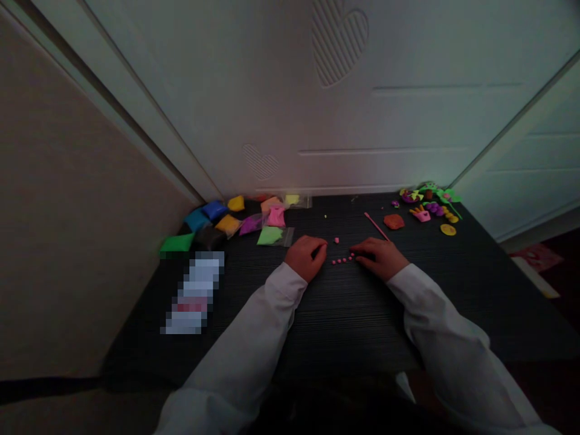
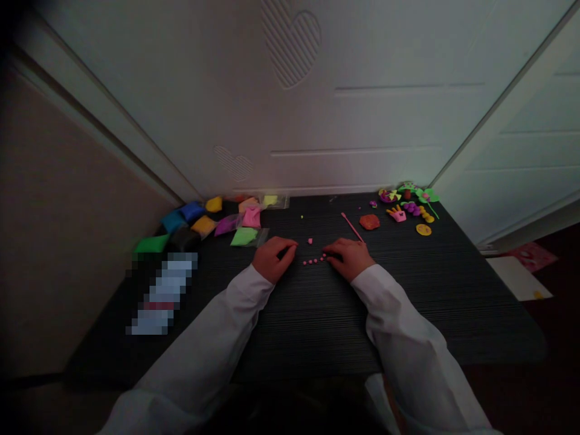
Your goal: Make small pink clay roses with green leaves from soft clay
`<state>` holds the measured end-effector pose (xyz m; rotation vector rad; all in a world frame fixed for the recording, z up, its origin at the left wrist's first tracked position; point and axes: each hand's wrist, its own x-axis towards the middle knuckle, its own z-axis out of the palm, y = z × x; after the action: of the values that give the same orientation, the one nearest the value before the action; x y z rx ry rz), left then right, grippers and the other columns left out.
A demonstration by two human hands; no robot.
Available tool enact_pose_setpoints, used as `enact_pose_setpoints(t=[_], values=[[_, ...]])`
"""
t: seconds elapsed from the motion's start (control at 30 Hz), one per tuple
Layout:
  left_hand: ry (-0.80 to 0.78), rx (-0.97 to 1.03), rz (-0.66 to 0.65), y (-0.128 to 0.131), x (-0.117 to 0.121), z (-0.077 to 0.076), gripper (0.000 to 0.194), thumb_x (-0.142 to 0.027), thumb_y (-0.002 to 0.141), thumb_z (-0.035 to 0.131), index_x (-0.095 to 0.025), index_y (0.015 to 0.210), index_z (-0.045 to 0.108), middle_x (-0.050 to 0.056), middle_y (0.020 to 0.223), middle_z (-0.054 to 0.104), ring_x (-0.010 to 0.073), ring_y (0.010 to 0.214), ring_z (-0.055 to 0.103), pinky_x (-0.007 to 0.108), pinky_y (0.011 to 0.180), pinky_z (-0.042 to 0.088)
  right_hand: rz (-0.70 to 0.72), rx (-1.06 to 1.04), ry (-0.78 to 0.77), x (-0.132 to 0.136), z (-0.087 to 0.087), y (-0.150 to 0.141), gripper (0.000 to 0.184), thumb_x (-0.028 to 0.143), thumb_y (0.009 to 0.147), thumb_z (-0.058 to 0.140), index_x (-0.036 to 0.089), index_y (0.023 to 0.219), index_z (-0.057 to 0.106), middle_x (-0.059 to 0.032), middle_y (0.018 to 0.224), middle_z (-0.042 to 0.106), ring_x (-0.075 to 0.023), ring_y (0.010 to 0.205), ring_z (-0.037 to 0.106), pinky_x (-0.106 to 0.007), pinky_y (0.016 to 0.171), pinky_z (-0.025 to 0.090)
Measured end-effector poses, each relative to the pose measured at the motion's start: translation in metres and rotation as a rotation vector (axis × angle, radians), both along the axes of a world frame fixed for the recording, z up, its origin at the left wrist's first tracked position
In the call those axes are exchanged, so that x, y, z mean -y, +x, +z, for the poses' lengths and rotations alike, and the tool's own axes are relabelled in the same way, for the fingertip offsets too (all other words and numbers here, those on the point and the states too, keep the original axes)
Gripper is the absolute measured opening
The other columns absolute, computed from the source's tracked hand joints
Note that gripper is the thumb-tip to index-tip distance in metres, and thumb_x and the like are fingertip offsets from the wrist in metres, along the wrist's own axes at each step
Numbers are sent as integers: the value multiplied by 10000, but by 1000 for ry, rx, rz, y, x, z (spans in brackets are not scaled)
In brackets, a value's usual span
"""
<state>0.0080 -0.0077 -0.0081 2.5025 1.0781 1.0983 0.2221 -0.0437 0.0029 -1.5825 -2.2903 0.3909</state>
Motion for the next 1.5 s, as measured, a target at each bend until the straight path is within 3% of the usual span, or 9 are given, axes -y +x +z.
enact_pose_setpoints(t=[0.5, 0.8, 1.07, 1.33, 1.5], values=[[0, 4, 0, 1, 0, 2, 156, -194, 759, 447, -160, 820, 586, 32, 787, 639, 131, 738, 556, 278, 717, 449, -47, -44, 34, -3, 1, -4, 163, 279, 746, 474, 213, 801, 613, -36, 814, 605, -160, 779, 548, -319, 716, 399], [-13, 4, -4, 1, 1, 3, 159, -194, 762, 443, -152, 818, 586, 32, 790, 638, 132, 740, 555, 276, 713, 450, -210, -136, 69, 2, 8, -6, 150, 333, 718, 498, 193, 745, 547, -2, 671, 602, -128, 617, 557, -250, 571, 429], [-20, 6, 7, 1, 1, 3, 158, -198, 759, 448, -154, 818, 588, 33, 783, 638, 135, 737, 557, 280, 707, 455, -201, -202, 91, 1, 7, -6, 240, 255, 789, 390, 194, 964, 543, -39, 877, 632, -151, 812, 581, -295, 723, 447], [-29, 3, 5, 0, 0, 2, 162, -198, 759, 444, -156, 819, 588, 35, 788, 640, 139, 740, 561, 287, 710, 456, -216, -217, 121, 3, 13, -8, 209, 397, 701, 520, 190, 700, 548, -9, 653, 589, -139, 615, 553, -270, 582, 443], [-32, 7, 7, 0, 0, 3, 159, -195, 757, 446, -159, 818, 588, 33, 789, 640, 137, 742, 561, 285, 715, 456, -165, -240, 158, 1, 9, -7, 178, 290, 751, 463, 192, 859, 566, -35, 812, 609, -148, 750, 565, -291, 695, 452]])
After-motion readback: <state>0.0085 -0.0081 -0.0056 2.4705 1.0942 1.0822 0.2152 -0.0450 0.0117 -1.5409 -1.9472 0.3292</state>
